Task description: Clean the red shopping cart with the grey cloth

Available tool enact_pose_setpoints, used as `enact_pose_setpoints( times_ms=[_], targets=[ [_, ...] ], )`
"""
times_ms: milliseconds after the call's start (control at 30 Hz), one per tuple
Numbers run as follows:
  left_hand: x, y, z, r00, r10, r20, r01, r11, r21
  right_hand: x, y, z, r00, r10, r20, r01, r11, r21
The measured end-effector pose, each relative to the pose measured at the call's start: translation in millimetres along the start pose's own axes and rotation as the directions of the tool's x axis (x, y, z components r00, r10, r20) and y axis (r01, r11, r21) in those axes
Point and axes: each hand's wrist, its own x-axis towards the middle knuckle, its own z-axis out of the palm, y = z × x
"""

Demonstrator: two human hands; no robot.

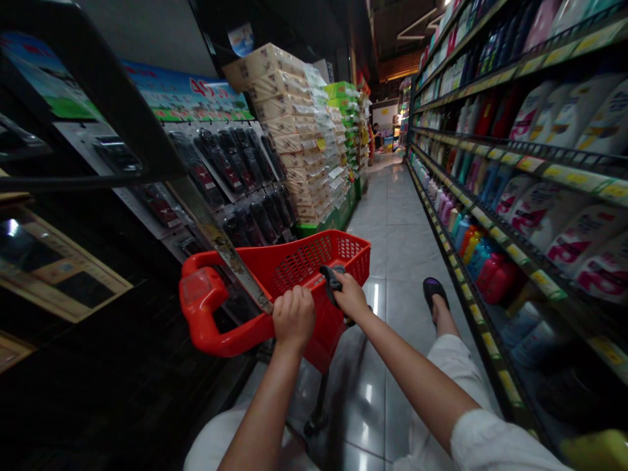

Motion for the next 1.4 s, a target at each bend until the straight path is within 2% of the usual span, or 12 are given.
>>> enact_pose_setpoints(
  times_ms=[133, 200, 333, 433, 567, 667, 800, 967, 1067, 1133, 1233, 1400],
  targets=[
    [-0.2, -2.7, 0.9, 1.0, 0.001, -0.02, -0.001, 1.0, -0.015, -10.7, -15.3, 12.8, 0.984, -0.127, 0.122, 0.127, 0.992, 0.006],
    [-1.3, -4.5, 0.5, 1.0, 0.01, -0.011, -0.01, 1.0, -0.011, -8.1, -15.5, 8.5, 0.981, -0.123, 0.15, 0.128, 0.992, -0.023],
    [-3.7, -6.4, -1.3, 1.0, 0.024, 0.019, -0.024, 1.0, 0.0, 8.3, -3.6, -8.2, 1.0, 0.017, 0.019, -0.015, 0.997, -0.082],
    [-3.5, -6.0, -1.3, 1.0, 0.012, 0.018, -0.012, 1.0, -0.005, 10.7, -5.1, -8.4, 0.997, 0.069, -0.043, -0.074, 0.99, -0.121],
    [-2.3, -5.8, -0.4, 0.999, 0.017, -0.029, -0.016, 1.0, 0.015, -5.8, -26.5, 5.3, 0.995, -0.036, 0.098, 0.059, 0.966, -0.25],
    [-3.6, -7.5, -1.8, 0.998, 0.038, -0.048, -0.037, 0.999, 0.026, -10.6, -32.3, 5.0, 0.982, -0.068, 0.179, 0.124, 0.938, -0.324],
    [-8.1, -11.2, -5.6, 0.996, 0.066, -0.056, -0.063, 0.996, 0.055, 12.8, -9.0, -22.4, 0.983, 0.032, 0.181, 0.055, 0.887, -0.458],
    [-12.1, -11.6, -7.1, 0.988, 0.084, -0.126, -0.074, 0.993, 0.087, 60.3, 30.2, -69.9, 0.977, 0.21, 0.031, -0.149, 0.782, -0.606],
    [-11.9, -9.2, -6.9, 0.99, 0.068, -0.127, -0.058, 0.995, 0.082, 73.8, 39.2, -80.7, 0.967, 0.253, -0.018, -0.212, 0.767, -0.606],
    [-11.2, -7.6, -6.7, 0.993, 0.053, -0.11, -0.046, 0.997, 0.066, 71.1, 36.6, -75.6, 0.964, 0.265, -0.026, -0.228, 0.77, -0.596],
    [-9.3, -5.7, -5.7, 0.997, 0.031, -0.073, -0.029, 0.999, 0.028, 48.5, 18.5, -51.9, 0.969, 0.246, 0.006, -0.198, 0.793, -0.577],
    [-4.1, -2.7, -3.3, 1.0, -0.005, 0.011, 0.006, 0.999, -0.035, -7.0, -33.0, -6.3, 0.977, 0.095, 0.189, 0.018, 0.855, -0.518]
  ],
)
